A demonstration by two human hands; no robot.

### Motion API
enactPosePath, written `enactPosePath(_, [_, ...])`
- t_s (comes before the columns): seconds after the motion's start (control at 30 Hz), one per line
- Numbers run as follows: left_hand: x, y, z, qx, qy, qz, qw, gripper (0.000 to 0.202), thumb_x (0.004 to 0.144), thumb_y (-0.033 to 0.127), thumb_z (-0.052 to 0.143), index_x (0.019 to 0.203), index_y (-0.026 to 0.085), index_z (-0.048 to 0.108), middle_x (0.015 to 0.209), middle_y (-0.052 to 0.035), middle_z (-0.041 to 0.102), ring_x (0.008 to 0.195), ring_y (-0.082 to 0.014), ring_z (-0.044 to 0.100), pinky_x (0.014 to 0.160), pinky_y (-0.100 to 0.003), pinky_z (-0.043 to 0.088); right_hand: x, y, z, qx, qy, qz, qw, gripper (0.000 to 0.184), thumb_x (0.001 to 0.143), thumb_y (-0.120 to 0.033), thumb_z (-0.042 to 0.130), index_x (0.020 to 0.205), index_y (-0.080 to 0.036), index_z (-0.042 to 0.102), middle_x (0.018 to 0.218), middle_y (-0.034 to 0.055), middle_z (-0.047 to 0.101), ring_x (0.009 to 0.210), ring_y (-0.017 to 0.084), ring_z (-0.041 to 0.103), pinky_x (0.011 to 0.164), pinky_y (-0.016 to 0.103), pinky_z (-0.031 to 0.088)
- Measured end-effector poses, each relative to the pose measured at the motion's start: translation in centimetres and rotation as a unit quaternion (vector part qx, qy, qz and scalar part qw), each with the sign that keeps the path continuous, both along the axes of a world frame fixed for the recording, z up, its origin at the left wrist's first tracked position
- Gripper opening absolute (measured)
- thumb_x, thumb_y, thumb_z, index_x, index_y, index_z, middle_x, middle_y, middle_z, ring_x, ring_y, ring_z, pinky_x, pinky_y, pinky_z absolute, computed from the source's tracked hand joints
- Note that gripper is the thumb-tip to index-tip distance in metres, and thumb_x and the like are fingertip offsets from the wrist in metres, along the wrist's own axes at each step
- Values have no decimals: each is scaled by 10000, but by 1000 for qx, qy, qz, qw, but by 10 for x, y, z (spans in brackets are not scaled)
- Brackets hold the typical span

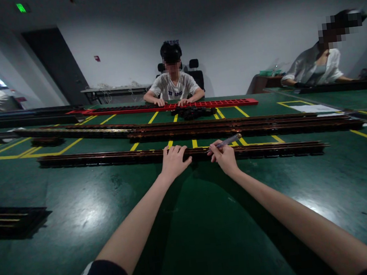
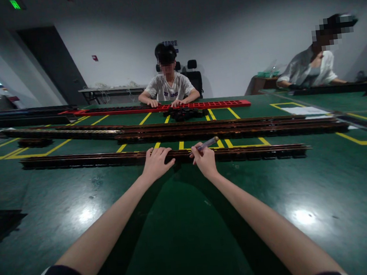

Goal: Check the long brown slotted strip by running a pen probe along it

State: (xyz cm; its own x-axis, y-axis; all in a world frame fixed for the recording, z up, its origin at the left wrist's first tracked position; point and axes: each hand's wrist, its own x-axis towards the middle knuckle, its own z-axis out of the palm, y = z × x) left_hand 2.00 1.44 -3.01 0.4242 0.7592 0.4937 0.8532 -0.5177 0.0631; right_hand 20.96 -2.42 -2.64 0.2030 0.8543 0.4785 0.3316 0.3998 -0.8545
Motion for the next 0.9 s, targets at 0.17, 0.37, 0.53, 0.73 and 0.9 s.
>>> enactPosePath(0.17, [0,-1,1,-2,0,2,1000,433,880,450,457,1183,173,597,1157,-120,650,1108,-286,557,1045,-500,312,0,1,-1,2,21,0,1000,427,798,-607,537,728,-186,527,622,32,650,405,106,554,392,214,435])
enactPosePath(0.37, [1,-2,2,-4,2,4,1000,438,885,453,446,1181,166,593,1152,-125,649,1101,-288,557,1036,-502,315,0,3,-1,7,41,-5,999,396,811,-577,530,742,-187,526,642,24,668,385,89,536,377,198,406])
enactPosePath(0.53, [2,-3,4,-12,6,8,1000,433,887,460,444,1185,182,589,1154,-120,650,1102,-289,558,1030,-501,324,1,2,-1,11,51,-4,999,370,814,-543,545,729,-184,526,603,16,647,390,91,535,377,197,397])
enactPosePath(0.73, [2,-3,5,-14,5,7,1000,442,889,461,439,1194,176,586,1160,-122,647,1097,-282,559,1032,-498,330,1,2,-1,-6,50,9,999,376,796,-554,562,735,-185,524,614,16,645,400,92,542,386,199,409])
enactPosePath(0.9, [1,-2,4,-10,0,3,1000,449,888,472,435,1188,178,594,1160,-127,647,1096,-290,561,1027,-502,334,1,1,0,-14,44,10,999,387,794,-572,550,738,-191,520,624,20,647,411,97,546,394,205,419])
